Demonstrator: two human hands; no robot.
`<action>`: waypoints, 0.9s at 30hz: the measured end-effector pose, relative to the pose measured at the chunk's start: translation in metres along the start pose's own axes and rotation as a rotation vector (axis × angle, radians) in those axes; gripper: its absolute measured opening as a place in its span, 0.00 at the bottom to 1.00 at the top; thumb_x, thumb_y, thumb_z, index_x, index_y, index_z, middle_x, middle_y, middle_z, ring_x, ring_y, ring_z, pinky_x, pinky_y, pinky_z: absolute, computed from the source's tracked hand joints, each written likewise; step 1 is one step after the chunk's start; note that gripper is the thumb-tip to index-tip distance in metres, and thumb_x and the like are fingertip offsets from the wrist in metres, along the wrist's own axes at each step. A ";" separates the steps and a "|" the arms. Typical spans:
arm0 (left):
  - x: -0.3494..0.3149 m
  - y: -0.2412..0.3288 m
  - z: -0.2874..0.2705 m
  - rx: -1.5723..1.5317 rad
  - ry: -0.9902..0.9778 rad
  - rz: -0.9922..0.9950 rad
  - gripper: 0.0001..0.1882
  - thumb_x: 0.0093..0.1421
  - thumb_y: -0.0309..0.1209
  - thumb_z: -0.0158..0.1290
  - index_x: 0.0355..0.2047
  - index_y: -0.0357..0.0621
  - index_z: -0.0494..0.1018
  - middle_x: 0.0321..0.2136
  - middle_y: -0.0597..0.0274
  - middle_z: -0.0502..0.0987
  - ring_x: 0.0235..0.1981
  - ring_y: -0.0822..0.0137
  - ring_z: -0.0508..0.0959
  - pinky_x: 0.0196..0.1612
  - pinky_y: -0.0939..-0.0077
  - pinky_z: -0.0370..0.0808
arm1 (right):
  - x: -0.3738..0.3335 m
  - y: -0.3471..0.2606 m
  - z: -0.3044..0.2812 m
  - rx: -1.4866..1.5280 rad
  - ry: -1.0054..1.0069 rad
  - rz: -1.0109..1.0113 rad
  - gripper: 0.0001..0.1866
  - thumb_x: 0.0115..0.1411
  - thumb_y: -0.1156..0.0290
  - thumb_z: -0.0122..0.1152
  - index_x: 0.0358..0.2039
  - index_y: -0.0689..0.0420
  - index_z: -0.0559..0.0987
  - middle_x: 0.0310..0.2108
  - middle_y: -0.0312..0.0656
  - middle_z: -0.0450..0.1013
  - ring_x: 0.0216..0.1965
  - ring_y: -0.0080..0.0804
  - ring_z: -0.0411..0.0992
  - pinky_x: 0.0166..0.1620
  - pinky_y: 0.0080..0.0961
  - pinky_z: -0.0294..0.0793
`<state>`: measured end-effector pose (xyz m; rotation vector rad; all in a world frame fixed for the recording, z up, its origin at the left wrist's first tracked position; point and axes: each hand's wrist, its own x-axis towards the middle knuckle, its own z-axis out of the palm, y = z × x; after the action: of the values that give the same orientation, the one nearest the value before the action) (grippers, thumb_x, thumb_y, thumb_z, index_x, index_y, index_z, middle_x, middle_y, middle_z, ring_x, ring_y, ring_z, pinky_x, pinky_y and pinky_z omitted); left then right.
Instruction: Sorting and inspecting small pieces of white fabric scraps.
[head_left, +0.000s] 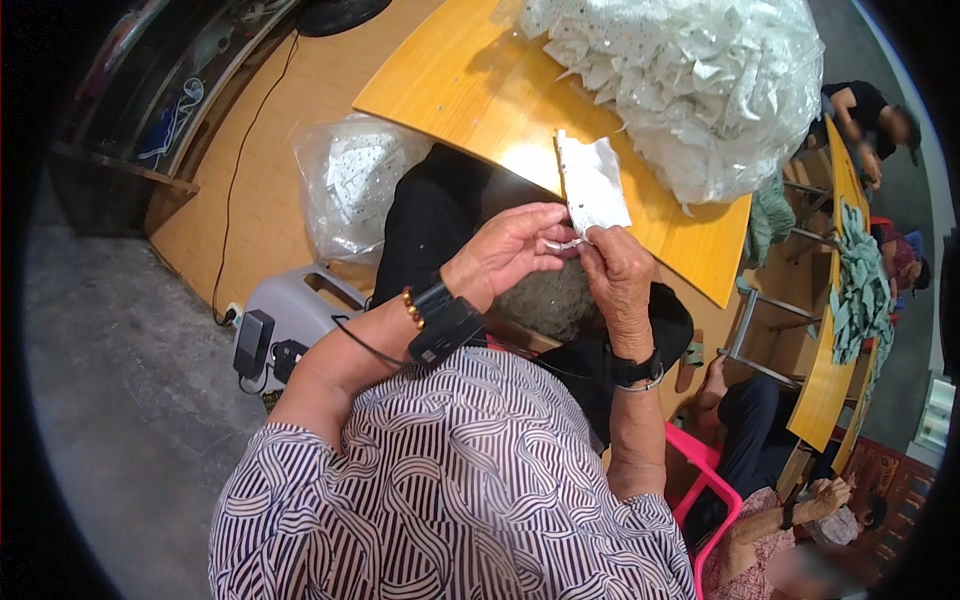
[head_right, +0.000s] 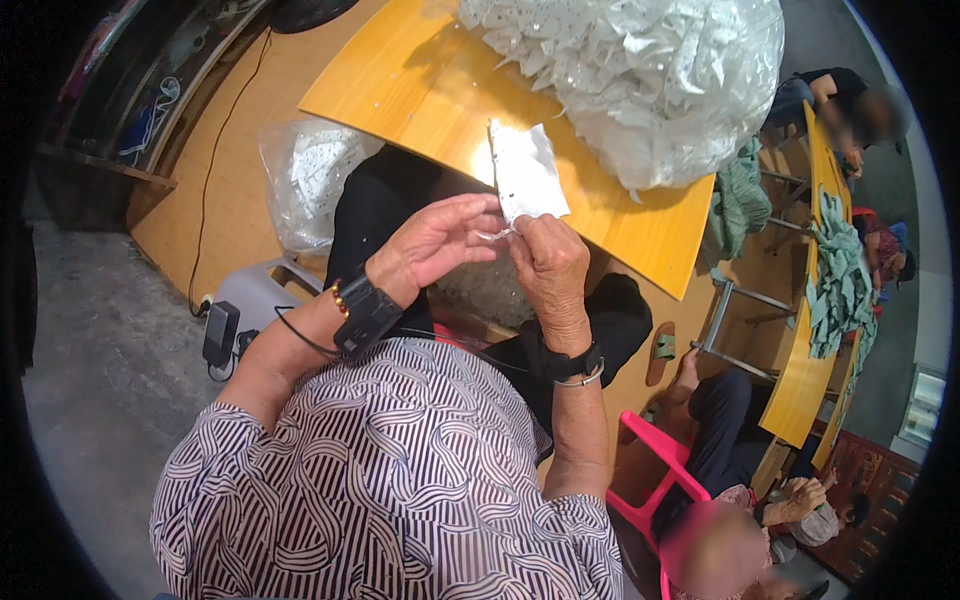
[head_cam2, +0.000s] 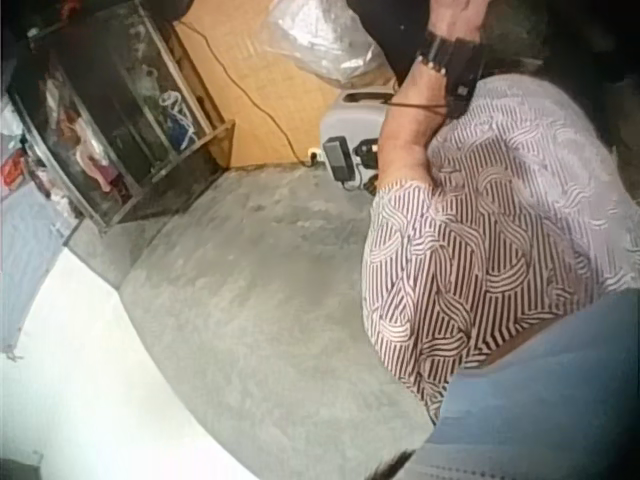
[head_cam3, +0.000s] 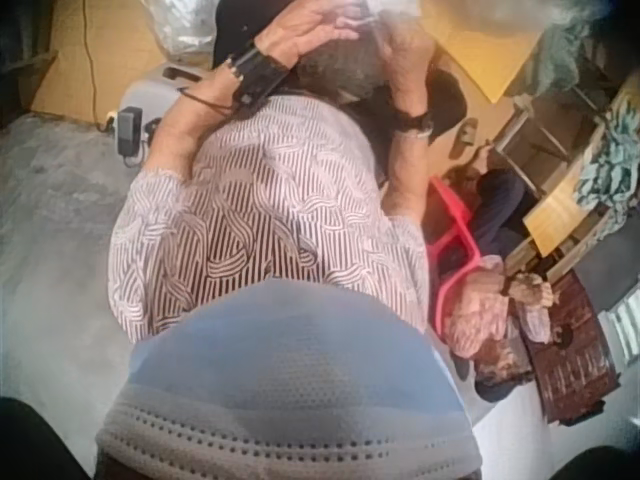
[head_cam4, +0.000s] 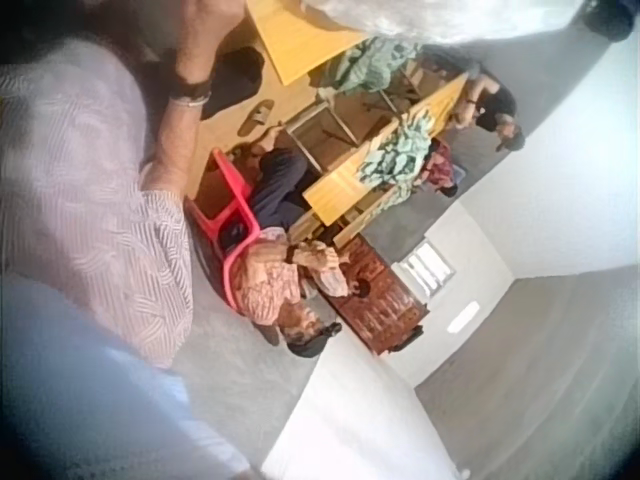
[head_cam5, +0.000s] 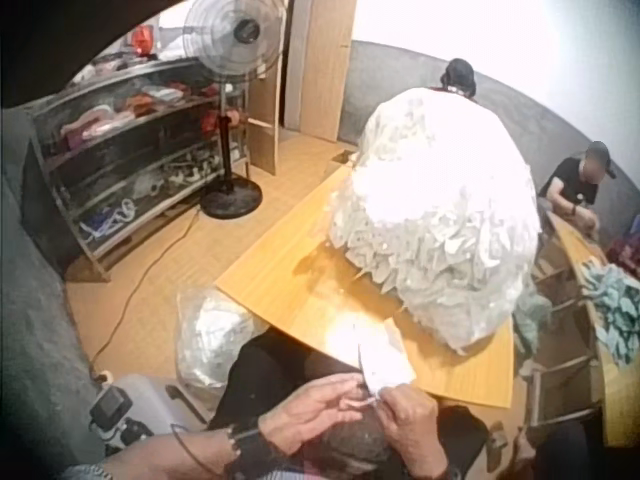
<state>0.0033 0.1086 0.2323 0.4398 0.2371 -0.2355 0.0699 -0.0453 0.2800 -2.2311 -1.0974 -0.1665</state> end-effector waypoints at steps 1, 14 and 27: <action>0.004 -0.004 -0.002 -0.065 -0.009 -0.003 0.18 0.59 0.35 0.45 0.46 0.38 0.66 0.40 0.52 0.72 0.41 0.62 0.73 0.44 0.66 0.70 | -0.004 -0.003 0.001 0.005 -0.022 -0.023 0.08 0.41 0.77 0.60 0.24 0.57 0.72 0.18 0.42 0.64 0.23 0.38 0.67 0.26 0.30 0.66; 0.027 -0.014 0.004 -0.337 0.156 0.088 0.19 0.56 0.22 0.44 0.48 0.31 0.60 0.44 0.49 0.69 0.44 0.55 0.72 0.51 0.56 0.66 | -0.056 0.020 0.010 0.082 -0.408 0.068 0.07 0.45 0.72 0.58 0.25 0.60 0.72 0.20 0.43 0.65 0.26 0.42 0.67 0.28 0.31 0.66; 0.019 -0.018 -0.002 -0.322 0.128 0.148 0.19 0.56 0.23 0.45 0.49 0.34 0.60 0.46 0.50 0.68 0.48 0.55 0.68 0.53 0.54 0.62 | -0.040 0.024 0.026 0.983 -0.110 0.637 0.13 0.51 0.65 0.60 0.31 0.62 0.73 0.22 0.32 0.67 0.21 0.15 0.63 0.25 0.13 0.63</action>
<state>0.0158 0.0908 0.2183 0.1520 0.3597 -0.0221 0.0579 -0.0677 0.2326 -1.5555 -0.3134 0.6367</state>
